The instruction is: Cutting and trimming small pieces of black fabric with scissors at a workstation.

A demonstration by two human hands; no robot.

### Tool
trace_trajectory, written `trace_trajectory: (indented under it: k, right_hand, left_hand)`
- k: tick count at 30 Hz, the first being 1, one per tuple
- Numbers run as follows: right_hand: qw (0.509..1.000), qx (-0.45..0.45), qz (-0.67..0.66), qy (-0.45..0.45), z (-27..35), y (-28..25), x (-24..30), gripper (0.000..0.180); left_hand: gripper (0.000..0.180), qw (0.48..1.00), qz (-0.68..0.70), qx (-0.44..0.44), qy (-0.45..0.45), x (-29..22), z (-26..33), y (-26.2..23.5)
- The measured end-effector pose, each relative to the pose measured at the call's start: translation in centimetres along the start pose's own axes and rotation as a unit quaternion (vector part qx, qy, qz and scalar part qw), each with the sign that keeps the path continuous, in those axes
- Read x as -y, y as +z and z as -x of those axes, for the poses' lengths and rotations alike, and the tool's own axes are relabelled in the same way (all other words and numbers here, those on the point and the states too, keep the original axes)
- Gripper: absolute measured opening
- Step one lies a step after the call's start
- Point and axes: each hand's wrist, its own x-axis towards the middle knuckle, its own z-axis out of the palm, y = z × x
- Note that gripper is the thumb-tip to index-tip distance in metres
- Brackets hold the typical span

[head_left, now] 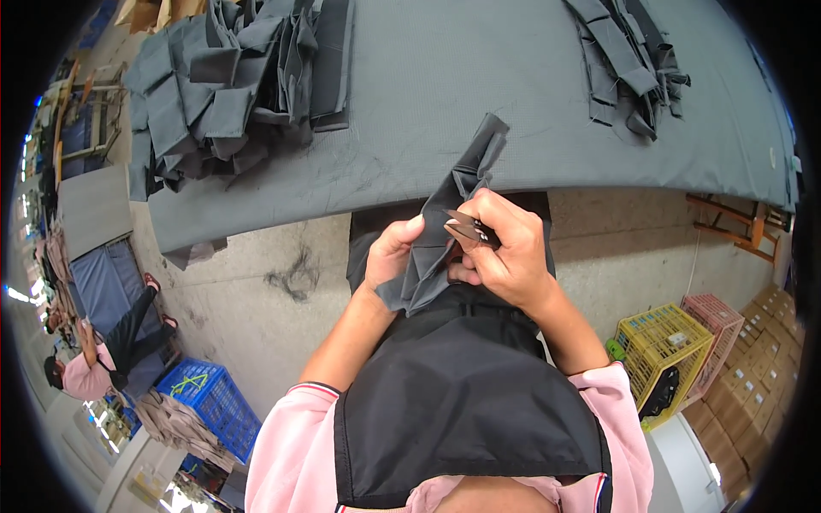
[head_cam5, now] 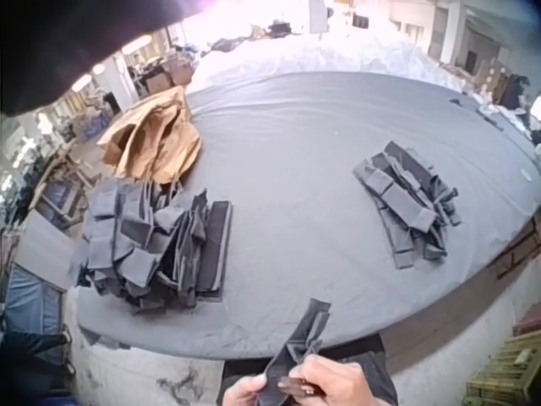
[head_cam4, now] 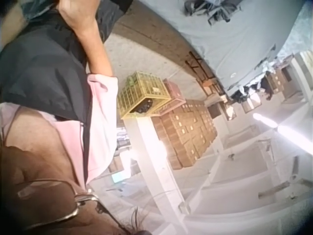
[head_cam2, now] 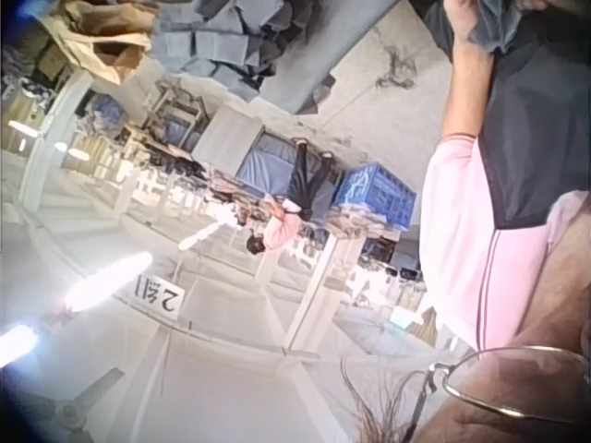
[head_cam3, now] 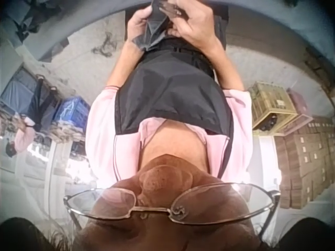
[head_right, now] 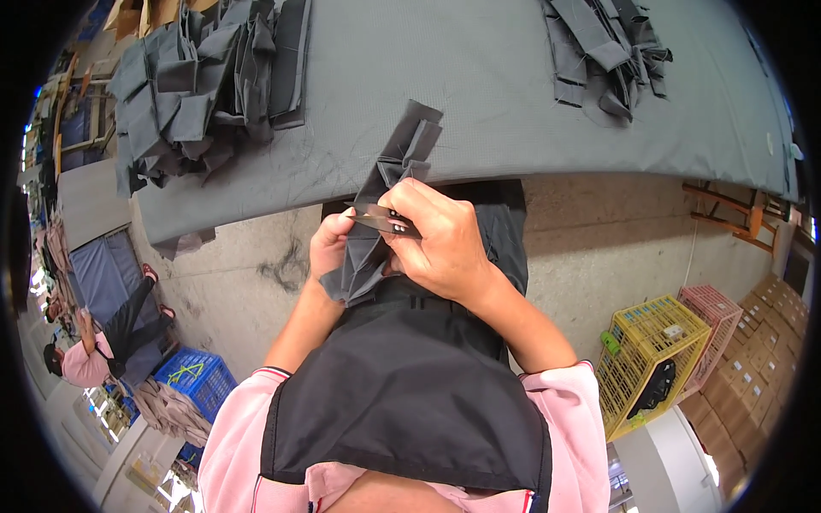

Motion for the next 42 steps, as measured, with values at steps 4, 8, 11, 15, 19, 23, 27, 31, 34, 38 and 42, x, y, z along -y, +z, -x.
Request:
trace_trajectory:
  k: [4, 8, 11, 15, 19, 23, 27, 31, 34, 38, 42]
  right_hand:
    - [0.993, -0.024, -0.066, 0.097, 0.2, 0.3, -0.1, 0.013]
    - [0.988, -0.126, 0.035, 0.076, 1.6, -0.1, -0.2, 0.028]
    - [0.983, -0.145, 0.109, 0.036, 1.6, -0.6, -0.8, 0.033]
    - [0.966, -0.162, 0.201, -0.015, 1.0, -0.7, -0.8, 0.035]
    - [0.958, -0.153, 0.241, -0.024, 0.5, -0.8, -0.7, 0.033]
    - [0.959, -0.152, 0.240, -0.012, 0.5, -0.8, -0.8, 0.031]
    - [0.958, -0.152, 0.245, -0.006, 0.7, -0.6, -0.9, 0.027]
    - [0.955, -0.157, 0.250, -0.018, 0.8, -0.7, -1.2, 0.025]
    - [0.961, -0.159, 0.225, 0.000, 1.0, -0.8, -1.0, 0.025]
    - [0.967, -0.194, 0.165, -0.001, 1.2, -0.9, -0.6, 0.024]
    - [0.969, -0.173, 0.179, 0.000, 1.2, -0.7, -1.2, 0.025]
  left_hand:
    - [0.055, 0.959, -0.184, -0.205, 0.063, -0.1, 0.0, 0.0]
    - [0.071, 0.881, -0.363, -0.283, 0.108, -0.6, -0.3, 2.6]
    - [0.074, 0.816, -0.478, -0.283, 0.163, -0.3, -0.7, 2.4]
    - [0.072, 0.738, -0.585, -0.260, 0.212, 0.4, -0.8, 2.9]
    - [0.072, 0.695, -0.625, -0.275, 0.226, 0.7, -0.6, 3.2]
    - [0.073, 0.629, -0.686, -0.274, 0.244, 0.5, -0.4, 2.8]
    - [0.073, 0.575, -0.739, -0.251, 0.246, 0.5, -0.3, 2.5]
    - [0.075, 0.586, -0.721, -0.274, 0.248, 0.6, -0.3, 2.8]
    - [0.074, 0.576, -0.730, -0.264, 0.257, 0.6, -0.3, 2.6]
    - [0.074, 0.537, -0.756, -0.252, 0.277, 0.5, -0.3, 2.8]
    - [0.073, 0.542, -0.758, -0.265, 0.247, 0.6, -0.3, 3.7]
